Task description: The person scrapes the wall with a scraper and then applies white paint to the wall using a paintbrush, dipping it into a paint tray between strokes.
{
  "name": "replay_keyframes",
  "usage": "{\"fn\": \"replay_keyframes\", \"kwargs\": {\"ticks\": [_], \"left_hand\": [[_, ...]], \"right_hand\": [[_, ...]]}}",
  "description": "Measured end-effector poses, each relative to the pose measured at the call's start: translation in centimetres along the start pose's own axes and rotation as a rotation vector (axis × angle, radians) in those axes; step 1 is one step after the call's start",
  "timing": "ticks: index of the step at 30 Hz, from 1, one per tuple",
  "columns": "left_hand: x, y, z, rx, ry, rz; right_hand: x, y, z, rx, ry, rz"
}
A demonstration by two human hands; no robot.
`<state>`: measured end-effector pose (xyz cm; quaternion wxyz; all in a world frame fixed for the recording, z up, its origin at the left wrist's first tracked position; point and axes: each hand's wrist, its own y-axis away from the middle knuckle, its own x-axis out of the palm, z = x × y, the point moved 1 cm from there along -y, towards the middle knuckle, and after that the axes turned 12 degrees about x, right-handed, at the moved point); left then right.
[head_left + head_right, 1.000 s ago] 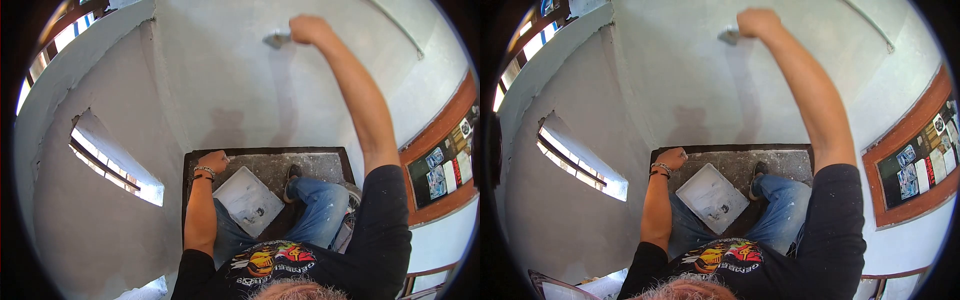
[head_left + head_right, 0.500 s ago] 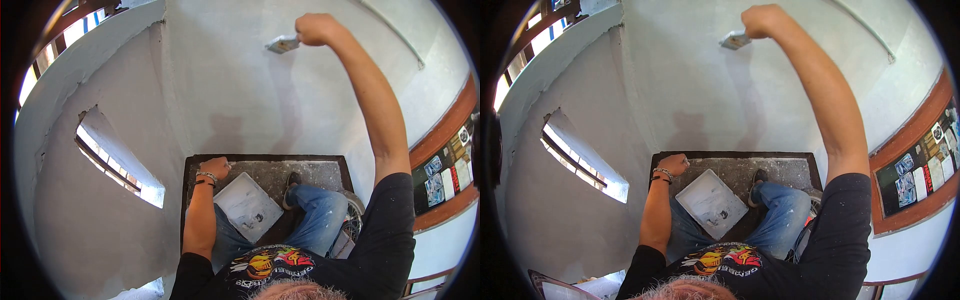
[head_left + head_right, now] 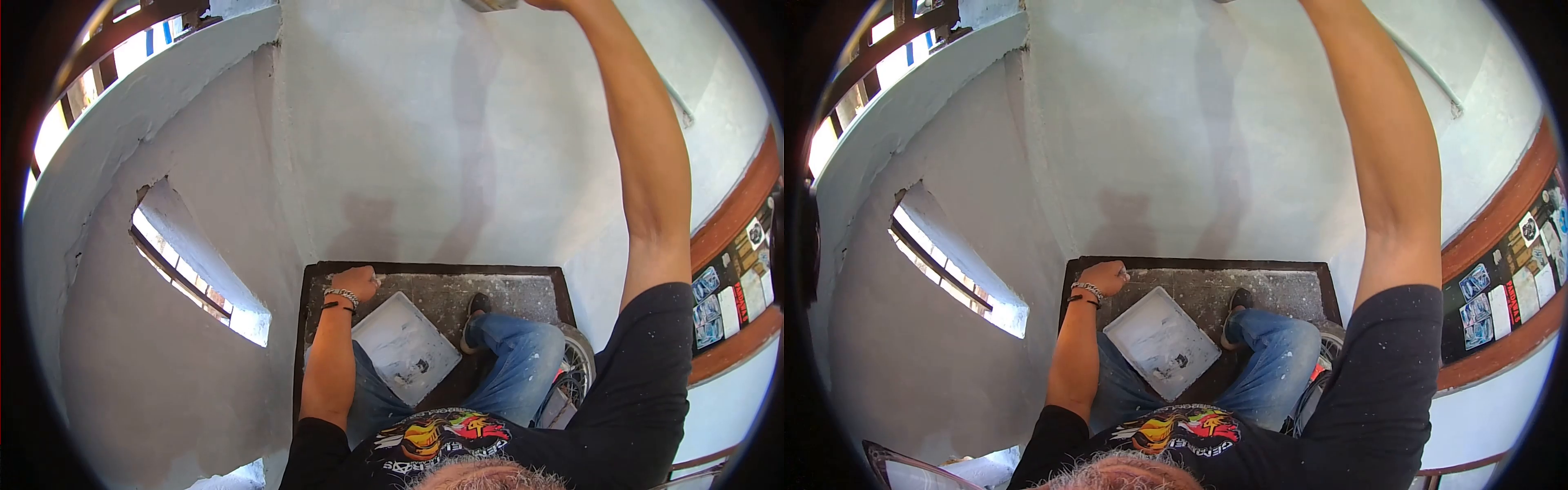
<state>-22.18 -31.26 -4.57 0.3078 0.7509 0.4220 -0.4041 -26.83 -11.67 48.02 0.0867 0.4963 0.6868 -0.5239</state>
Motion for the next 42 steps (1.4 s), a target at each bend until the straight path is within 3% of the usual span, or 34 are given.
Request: {"fn": "replay_keyframes", "kwargs": {"ticks": [4, 6, 8, 10, 12, 16, 27, 33, 36, 42], "left_hand": [[-0.2, 0.5, -0.2, 0.000, -0.002, -0.010], [0.0, 0.3, 0.0, 0.004, -0.010, -0.011], [0.0, 0.3, -0.3, 0.008, -0.003, -0.005], [0.1, 0.2, -0.5, 0.012, -0.007, -0.003], [0.6, -0.1, -0.4, 0.012, -0.026, -0.005], [0.4, 0.2, -0.3, 0.008, -0.014, 0.020], [-0.4, 0.4, 0.3, -0.005, 0.012, 0.021], [0.3, 0.3, 0.5, 0.018, -0.002, 0.024], [0.3, 0.1, 0.6, 0.027, -0.013, 0.021], [0.0, 0.5, 0.4, 0.016, 0.010, 0.023]], "right_hand": [[2.5, 3.3, -2.2, 0.032, -0.228, 0.023], [9.8, 1.6, -3.4, -0.274, -0.572, -0.199], [11.6, 4.6, -2.2, -0.045, -1.066, 0.258], [14.8, 6.3, -0.3, 0.076, -1.455, 0.450], [17.8, 7.3, 2.9, 0.163, -1.887, 0.459], [18.8, 7.1, 7.5, 0.262, -2.268, 0.395], [15.8, 0.9, 10.7, 0.204, -2.414, 0.186], [16.4, 3.6, 13.0, 0.469, -2.380, 0.323], [15.6, 5.7, 12.7, 0.418, -2.490, 0.407], [13.1, 1.2, 10.8, 0.321, -2.515, 0.335]]}}
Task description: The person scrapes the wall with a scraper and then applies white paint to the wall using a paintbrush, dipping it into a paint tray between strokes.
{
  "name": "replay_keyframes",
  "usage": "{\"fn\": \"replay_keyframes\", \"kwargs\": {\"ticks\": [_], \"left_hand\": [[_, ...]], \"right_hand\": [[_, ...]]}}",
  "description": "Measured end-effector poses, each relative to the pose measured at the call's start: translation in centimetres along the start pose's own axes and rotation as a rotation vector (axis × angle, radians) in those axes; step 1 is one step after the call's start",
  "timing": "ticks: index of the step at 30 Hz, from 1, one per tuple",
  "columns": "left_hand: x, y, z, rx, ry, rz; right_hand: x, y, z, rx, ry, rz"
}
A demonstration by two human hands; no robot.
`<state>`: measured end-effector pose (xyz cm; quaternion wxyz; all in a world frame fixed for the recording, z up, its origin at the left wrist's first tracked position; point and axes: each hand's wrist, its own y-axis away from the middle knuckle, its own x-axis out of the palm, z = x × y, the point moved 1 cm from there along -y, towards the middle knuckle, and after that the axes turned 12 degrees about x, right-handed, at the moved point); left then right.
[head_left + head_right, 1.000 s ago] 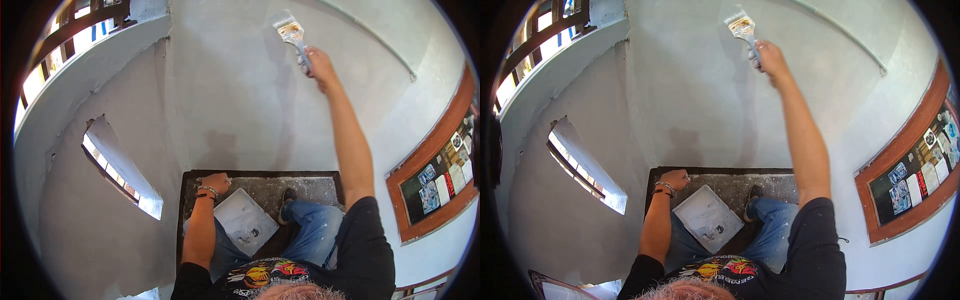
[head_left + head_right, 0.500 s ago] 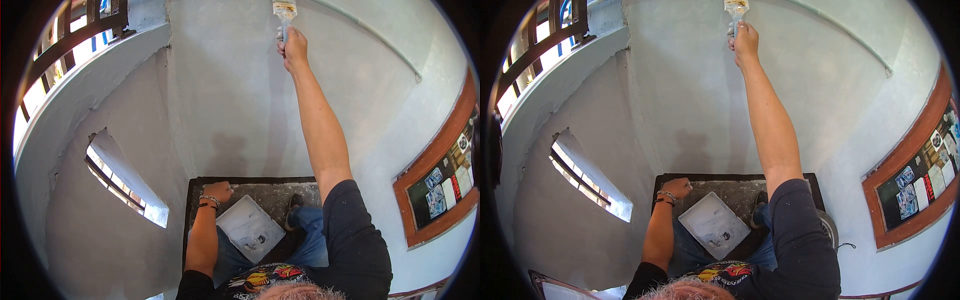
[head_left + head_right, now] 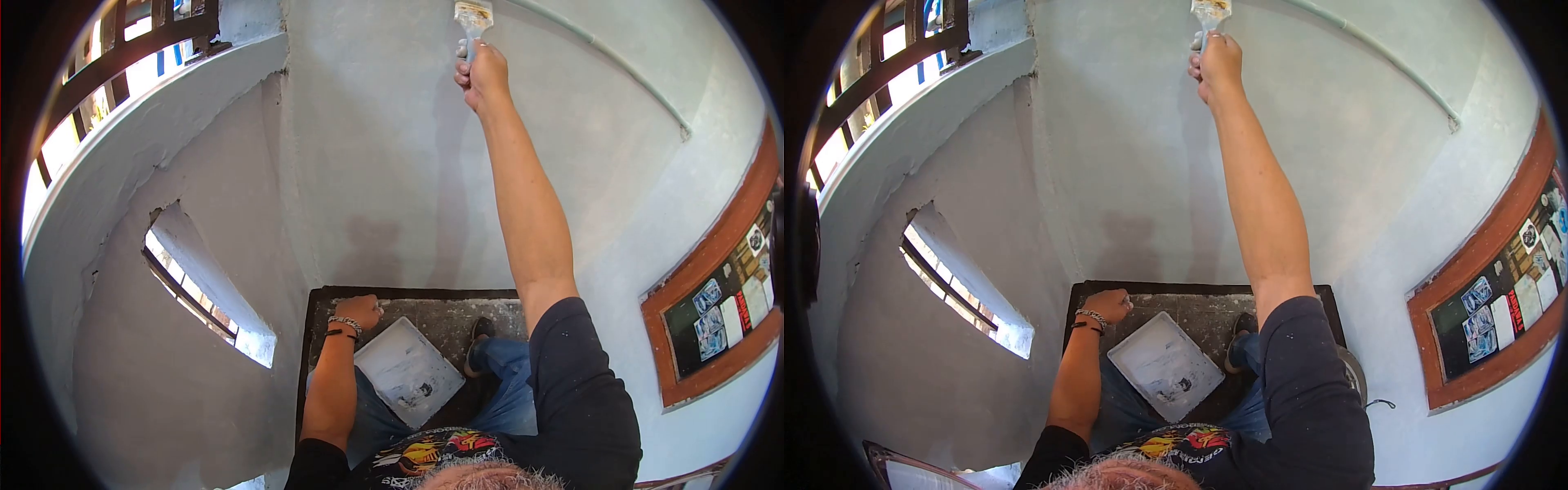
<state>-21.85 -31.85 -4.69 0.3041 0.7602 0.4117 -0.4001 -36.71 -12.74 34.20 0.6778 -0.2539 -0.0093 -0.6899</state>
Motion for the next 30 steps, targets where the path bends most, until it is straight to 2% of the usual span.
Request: {"fn": "replay_keyframes", "kwargs": {"ticks": [3, 7, 10, 13, 16, 19, 22, 25, 28, 30], "left_hand": [[0.3, -0.1, 0.3, -0.002, -0.002, -0.006], [0.3, -0.1, 0.0, 0.010, 0.002, -0.010], [0.3, 0.1, -0.1, 0.016, -0.004, -0.005], [0.2, 0.2, -0.1, 0.006, -0.014, -0.005], [0.3, 0.3, -0.1, 0.005, -0.010, -0.009], [0.0, 0.4, -0.2, -0.005, 0.001, -0.006], [0.2, 0.3, -0.1, -0.004, -0.008, -0.019], [0.1, 0.2, -0.2, 0.009, -0.029, -0.021], [0.3, 0.1, -0.4, 0.031, -0.045, -0.008], [0.2, 0.1, -0.4, 0.016, -0.030, 0.006]], "right_hand": [[-1.1, 0.0, -2.0, 0.003, 0.085, -0.048], [-3.7, 3.5, -9.0, 0.106, 0.109, -0.145], [-4.7, 6.7, -11.7, 0.205, 0.119, -0.188], [-4.8, 8.2, -10.6, 0.212, 0.072, -0.100], [-3.5, 6.8, -7.7, 0.055, 0.112, -0.077], [-3.5, 4.4, -6.1, 0.107, 0.120, -0.072], [-5.2, 5.7, -7.9, 0.227, 0.106, -0.111], [-6.8, 8.5, -8.3, 0.321, 0.158, -0.060], [-6.8, 7.1, -6.2, 0.010, 0.232, -0.181], [-6.2, 5.8, -4.8, -0.073, 0.268, -0.153]]}}
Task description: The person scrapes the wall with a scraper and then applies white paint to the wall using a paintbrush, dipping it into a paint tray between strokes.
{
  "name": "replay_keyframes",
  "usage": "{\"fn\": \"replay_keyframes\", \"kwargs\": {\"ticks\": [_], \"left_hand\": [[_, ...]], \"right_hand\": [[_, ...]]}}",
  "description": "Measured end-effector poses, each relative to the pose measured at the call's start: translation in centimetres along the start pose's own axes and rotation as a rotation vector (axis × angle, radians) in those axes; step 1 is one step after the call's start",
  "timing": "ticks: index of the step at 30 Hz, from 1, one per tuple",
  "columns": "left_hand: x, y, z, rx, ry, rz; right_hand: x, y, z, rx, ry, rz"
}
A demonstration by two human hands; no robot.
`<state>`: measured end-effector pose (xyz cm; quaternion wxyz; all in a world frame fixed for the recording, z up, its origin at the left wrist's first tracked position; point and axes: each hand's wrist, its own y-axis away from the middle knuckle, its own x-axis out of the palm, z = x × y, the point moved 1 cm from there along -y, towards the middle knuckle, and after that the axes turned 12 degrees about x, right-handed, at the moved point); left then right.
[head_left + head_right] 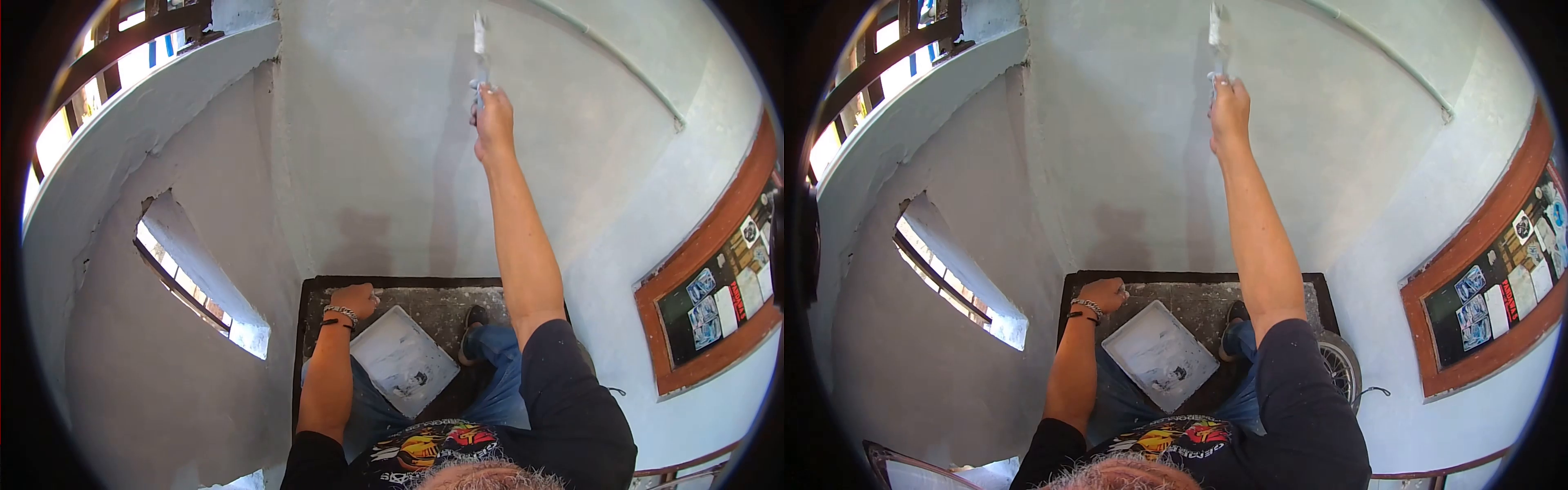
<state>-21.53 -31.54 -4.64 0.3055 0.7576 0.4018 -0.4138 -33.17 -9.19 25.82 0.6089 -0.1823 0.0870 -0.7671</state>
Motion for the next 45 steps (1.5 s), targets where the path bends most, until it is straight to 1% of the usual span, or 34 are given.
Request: {"fn": "replay_keyframes", "kwargs": {"ticks": [2, 3, 5, 8, 11, 14, 17, 20, 22, 24, 26, 29, 32, 33, 34, 36, 38, 41, 44, 45], "left_hand": [[-0.3, 0.0, 0.0, -0.037, 0.034, 0.032], [-0.4, 0.1, 0.0, -0.038, 0.032, 0.031], [-0.4, 0.2, 0.0, -0.033, 0.026, 0.034], [0.0, 0.3, 0.1, -0.017, 0.006, -0.010], [0.1, 0.3, 0.3, -0.019, 0.011, 0.002], [0.2, 0.2, 0.2, -0.013, -0.003, 0.005], [-0.1, 0.2, -0.2, -0.020, 0.000, 0.027], [-0.2, 0.4, -0.4, -0.029, 0.006, 0.011], [-0.2, 0.4, -0.2, -0.027, 0.005, 0.003], [0.0, 0.5, 0.0, -0.018, 0.005, -0.003], [0.1, 0.7, 0.1, -0.002, 0.003, -0.004], [-0.1, 0.7, 0.1, -0.006, -0.007, 0.012], [0.2, 0.3, 0.0, -0.018, -0.010, -0.022], [0.2, 0.1, 0.0, -0.011, -0.005, -0.021], [0.2, 0.0, 0.0, -0.006, -0.002, -0.017], [0.2, 0.1, -0.1, -0.001, 0.002, -0.006], [-0.3, 0.3, -0.5, -0.008, -0.003, 0.002], [-0.1, 0.4, -0.3, -0.012, -0.013, -0.002], [0.3, 0.1, 0.2, -0.016, 0.002, -0.006], [0.4, 0.0, 0.4, -0.014, -0.001, -0.010]], "right_hand": [[1.4, -0.9, 1.0, -0.027, 0.021, -0.035], [1.7, -1.2, 0.7, 0.020, 0.063, -0.023], [1.7, -1.8, -1.0, 0.115, 0.148, -0.007], [1.9, 0.0, -4.7, 0.195, 0.149, -0.018], [1.1, 2.8, -5.3, 0.354, 0.001, 0.112], [1.8, 3.1, -3.0, 0.232, -0.013, 0.089], [3.2, 0.7, 0.3, 0.133, -0.062, 0.157], [3.9, -1.1, -1.6, 0.225, 0.091, 0.072], [3.0, 0.4, -4.4, 0.279, 0.142, 0.071], [2.1, 1.9, -5.5, 0.306, 0.154, 0.100], [0.7, 2.5, -5.1, 0.305, 0.125, 0.157], [0.5, 1.4, -2.2, 0.048, 0.195, 0.011], [1.0, -0.8, -1.5, 0.080, 0.064, -0.070], [1.1, -1.9, -2.7, 0.025, 0.189, -0.098], [0.7, -3.5, -5.5, -0.028, 0.313, -0.127], [0.3, -3.4, -6.3, -0.050, 0.397, -0.150], [0.0, -1.2, -4.1, 0.008, 0.312, -0.133], [0.0, -2.0, -5.7, -0.091, 0.536, -0.152], [-0.5, -1.9, -5.5, -0.118, 0.450, -0.151], [-0.4, -1.6, -5.3, -0.123, 0.532, -0.172]]}}
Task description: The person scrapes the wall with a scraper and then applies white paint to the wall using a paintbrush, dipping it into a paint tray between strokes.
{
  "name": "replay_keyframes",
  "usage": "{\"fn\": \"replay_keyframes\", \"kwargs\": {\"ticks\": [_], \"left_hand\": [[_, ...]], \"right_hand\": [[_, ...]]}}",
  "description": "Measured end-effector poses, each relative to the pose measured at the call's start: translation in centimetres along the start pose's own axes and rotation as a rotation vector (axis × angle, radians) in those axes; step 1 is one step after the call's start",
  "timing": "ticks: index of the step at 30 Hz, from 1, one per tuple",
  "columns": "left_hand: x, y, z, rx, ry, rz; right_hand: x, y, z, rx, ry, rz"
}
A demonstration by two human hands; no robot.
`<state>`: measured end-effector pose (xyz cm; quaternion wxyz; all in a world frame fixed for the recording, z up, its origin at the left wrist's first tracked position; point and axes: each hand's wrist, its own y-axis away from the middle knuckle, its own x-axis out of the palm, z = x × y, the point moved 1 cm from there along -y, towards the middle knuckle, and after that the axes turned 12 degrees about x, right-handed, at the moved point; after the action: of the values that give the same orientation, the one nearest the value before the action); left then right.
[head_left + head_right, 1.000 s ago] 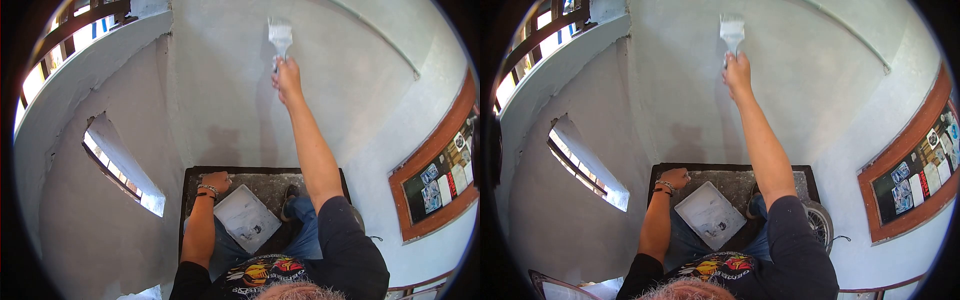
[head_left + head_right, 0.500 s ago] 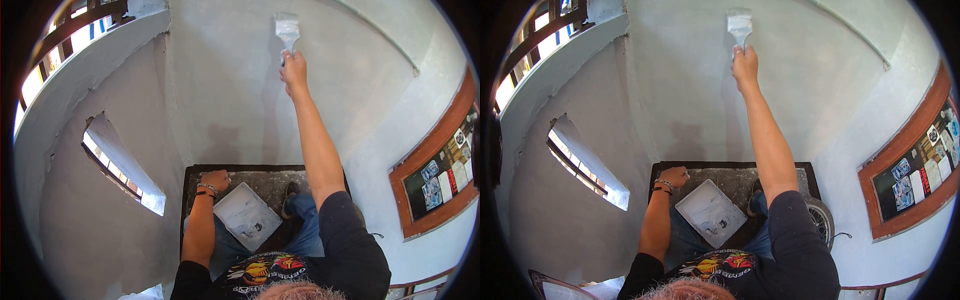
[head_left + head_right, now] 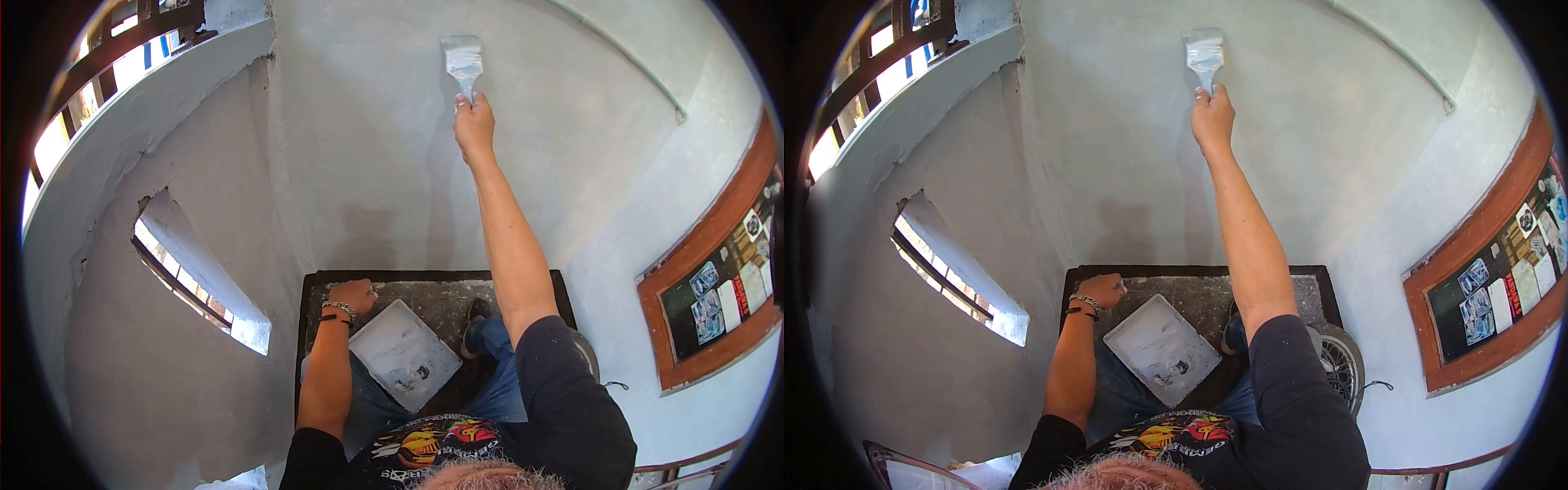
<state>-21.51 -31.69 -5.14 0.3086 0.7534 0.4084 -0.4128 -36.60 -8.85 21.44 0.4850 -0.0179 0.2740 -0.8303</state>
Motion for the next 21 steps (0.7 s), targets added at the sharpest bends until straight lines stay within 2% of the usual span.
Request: {"fn": "replay_keyframes", "kwargs": {"ticks": [2, 5, 8, 11, 14, 17, 20, 21], "left_hand": [[-0.2, 0.1, -0.2, 0.006, -0.007, -0.001], [-0.1, 0.0, -0.1, 0.015, 0.009, 0.007], [0.0, -0.2, -0.1, 0.011, -0.004, 0.015], [-0.3, 0.0, -0.4, 0.013, 0.001, -0.002], [-0.3, 0.0, -0.4, 0.014, 0.026, -0.007], [0.0, -0.1, -0.5, 0.036, 0.007, -0.013], [-0.2, -0.1, -0.9, 0.019, -0.027, 0.007], [-0.3, 0.0, -0.9, 0.016, -0.022, 0.013]], "right_hand": [[-0.5, 0.7, 0.6, -0.006, 0.165, -0.039], [-2.6, 0.9, 2.5, -0.152, 0.233, -0.048], [-4.3, 0.1, 5.2, -0.254, 0.277, -0.188], [-4.7, -0.4, 6.2, -0.275, 0.604, -0.177], [-5.2, 1.2, 5.5, -0.295, 0.783, -0.101], [-6.4, 1.1, 5.0, -0.388, 0.802, -0.071], [-6.9, -0.8, 5.7, -0.007, 0.191, 0.187], [-6.9, -1.3, 5.9, 0.052, 0.052, 0.269]]}}
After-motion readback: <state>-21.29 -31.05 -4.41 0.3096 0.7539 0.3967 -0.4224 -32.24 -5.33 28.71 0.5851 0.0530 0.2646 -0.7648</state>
